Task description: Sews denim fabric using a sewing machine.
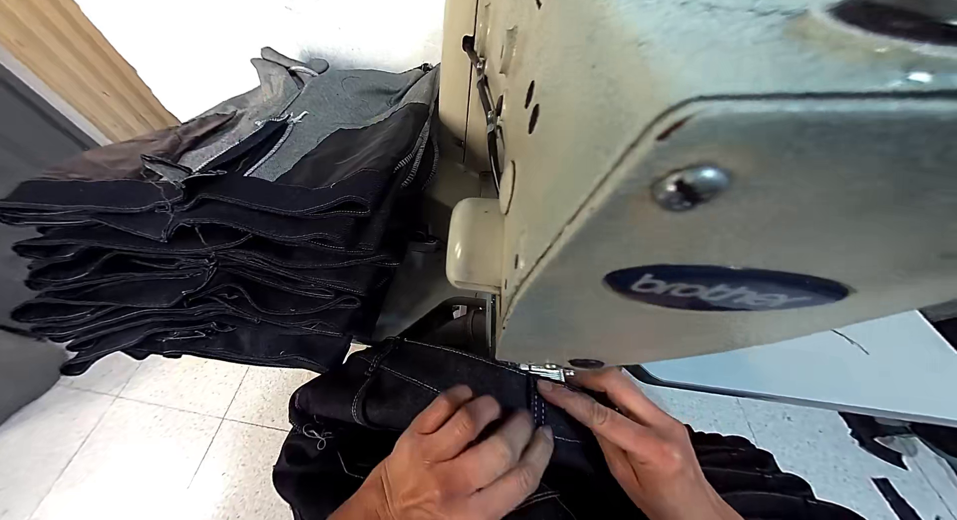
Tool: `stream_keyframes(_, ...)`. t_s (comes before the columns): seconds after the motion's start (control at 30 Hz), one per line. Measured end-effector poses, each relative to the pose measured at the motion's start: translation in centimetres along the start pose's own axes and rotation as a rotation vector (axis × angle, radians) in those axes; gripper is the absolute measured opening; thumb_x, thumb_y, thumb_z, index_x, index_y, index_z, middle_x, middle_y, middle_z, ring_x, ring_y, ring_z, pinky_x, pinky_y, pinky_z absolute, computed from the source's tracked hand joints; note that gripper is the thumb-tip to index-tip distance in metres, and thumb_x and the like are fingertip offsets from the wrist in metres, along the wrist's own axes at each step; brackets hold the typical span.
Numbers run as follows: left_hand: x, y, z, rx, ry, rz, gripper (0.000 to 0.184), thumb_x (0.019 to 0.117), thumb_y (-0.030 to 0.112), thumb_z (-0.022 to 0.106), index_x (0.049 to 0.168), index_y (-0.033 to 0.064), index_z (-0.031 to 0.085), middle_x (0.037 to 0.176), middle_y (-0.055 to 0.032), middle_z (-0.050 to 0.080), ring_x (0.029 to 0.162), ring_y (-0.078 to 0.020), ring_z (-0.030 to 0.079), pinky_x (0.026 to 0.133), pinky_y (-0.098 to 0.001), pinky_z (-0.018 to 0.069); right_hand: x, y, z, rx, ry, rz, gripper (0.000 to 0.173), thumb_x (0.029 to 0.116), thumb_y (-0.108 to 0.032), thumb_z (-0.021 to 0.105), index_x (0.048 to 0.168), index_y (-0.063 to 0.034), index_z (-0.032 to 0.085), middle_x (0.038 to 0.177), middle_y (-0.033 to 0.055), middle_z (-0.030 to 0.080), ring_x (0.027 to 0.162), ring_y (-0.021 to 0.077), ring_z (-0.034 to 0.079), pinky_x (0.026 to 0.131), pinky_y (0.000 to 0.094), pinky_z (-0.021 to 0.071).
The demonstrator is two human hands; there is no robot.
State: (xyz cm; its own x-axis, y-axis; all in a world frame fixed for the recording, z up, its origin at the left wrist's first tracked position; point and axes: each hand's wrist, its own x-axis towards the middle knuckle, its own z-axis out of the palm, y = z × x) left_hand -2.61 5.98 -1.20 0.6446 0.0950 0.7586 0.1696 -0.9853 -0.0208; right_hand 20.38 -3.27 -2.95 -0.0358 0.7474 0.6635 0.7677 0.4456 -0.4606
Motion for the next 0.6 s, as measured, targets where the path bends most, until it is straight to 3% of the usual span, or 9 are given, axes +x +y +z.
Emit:
stream_keyframes(0.07, 0.2, -0.8, 0.3, -0.058, -0.068, 0.055, 0.024, 0.1051, 0.021, 0.056, 0.125, 0.0176, 0.069, 0.127, 0.0017, 0.071, 0.120, -0.0173, 0.060, 0.105, -0.0320, 0.0421, 0.1, 0.0, 0.0, -0.011, -0.009, -0.006, 0.035, 0.1072, -0.011, 0.046, 0.128, -0.0266, 0.069, 0.107, 0.0062, 0.064, 0.104, 0.0109, 0.062, 0.094, 0.0190, 0.0503)
stream_keyframes(0.17, 0.2, -1.4, 0.7, -0.193, -0.124, -0.032, 0.027, 0.1047, 0.032, 0.059, 0.127, 0.0213, 0.069, 0.129, 0.0049, 0.070, 0.120, -0.0143, 0.061, 0.102, -0.0293, 0.0443, 0.1, -0.2, -0.5, -0.005, -0.036, 0.048, 0.033, 0.1074, -0.015, 0.048, 0.130, -0.0265, 0.069, 0.103, 0.0067, 0.064, 0.099, 0.0095, 0.063, 0.089, 0.0176, 0.0514)
stream_keyframes(0.2, 0.3, -1.4, 0.7, -0.211, -0.133, -0.060, 0.027, 0.1042, 0.034, 0.059, 0.127, 0.0228, 0.069, 0.128, 0.0064, 0.070, 0.119, -0.0135, 0.061, 0.102, -0.0282, 0.0445, -0.2, -0.5, -1.0, 0.028, -0.051, 0.120, 0.028, 0.1076, -0.020, 0.050, 0.129, -0.0225, 0.069, 0.103, 0.0070, 0.066, 0.098, 0.0082, 0.064, 0.087, 0.0174, 0.0526)
stream_keyframes(0.27, 0.4, -1.3, 0.6, -0.217, -0.142, -0.099, 0.026, 0.1041, 0.035, 0.059, 0.126, 0.0245, 0.070, 0.128, 0.0083, 0.070, 0.119, -0.0124, 0.060, 0.101, -0.0272, 0.0441, -0.8, -1.4, -2.2, 0.110, -0.124, 0.357, 0.031, 0.1053, -0.027, 0.056, 0.125, -0.0037, 0.063, 0.104, 0.0116, 0.072, 0.097, 0.0102, 0.069, 0.086, 0.0256, 0.0572)
stream_keyframes(0.33, 0.4, -1.0, 0.7, -0.215, -0.135, -0.136, 0.025, 0.1041, 0.035, 0.059, 0.124, 0.0251, 0.071, 0.128, 0.0093, 0.071, 0.120, -0.0118, 0.060, 0.101, -0.0271, 0.0433, -1.2, -1.8, -2.9, 0.163, -0.190, 0.557, 0.034, 0.1053, -0.028, 0.054, 0.115, 0.0029, 0.064, 0.095, 0.0119, 0.072, 0.087, 0.0100, 0.070, 0.078, 0.0296, 0.0572)
stream_keyframes(0.4, 0.5, -0.5, 0.8, -0.207, -0.131, -0.178, 0.025, 0.1044, 0.035, 0.058, 0.123, 0.0247, 0.072, 0.128, 0.0094, 0.071, 0.119, -0.0116, 0.060, 0.101, -0.0268, 0.0429, -0.8, -1.6, -2.8, 0.162, -0.144, 0.600, 0.035, 0.1066, -0.029, 0.050, 0.099, -0.0003, 0.069, 0.081, 0.0061, 0.068, 0.074, 0.0033, 0.064, 0.068, 0.0239, 0.0526)
stream_keyframes(0.5, 0.9, 0.5, 1.2, -0.151, -0.096, -0.259, 0.025, 0.1046, 0.034, 0.058, 0.121, 0.0230, 0.074, 0.124, 0.0074, 0.073, 0.115, -0.0125, 0.063, 0.098, -0.0266, 0.0446, 0.8, 0.0, -2.4, 0.098, -0.058, 0.499, 0.043, 0.1065, -0.042, 0.048, 0.094, -0.0098, 0.072, 0.078, -0.0038, 0.069, 0.073, -0.0070, 0.062, 0.066, 0.0146, 0.0506)
stream_keyframes(0.6, 1.2, 1.5, 1.3, -0.124, -0.081, -0.333, 0.024, 0.1040, 0.032, 0.059, 0.119, 0.0211, 0.075, 0.123, 0.0056, 0.074, 0.115, -0.0138, 0.063, 0.100, -0.0269, 0.0442, 1.4, 1.1, -2.5, 0.101, -0.069, 0.448, 0.044, 0.1054, -0.044, 0.048, 0.091, -0.0113, 0.072, 0.077, -0.0054, 0.069, 0.073, -0.0096, 0.061, 0.066, 0.0124, 0.0491)
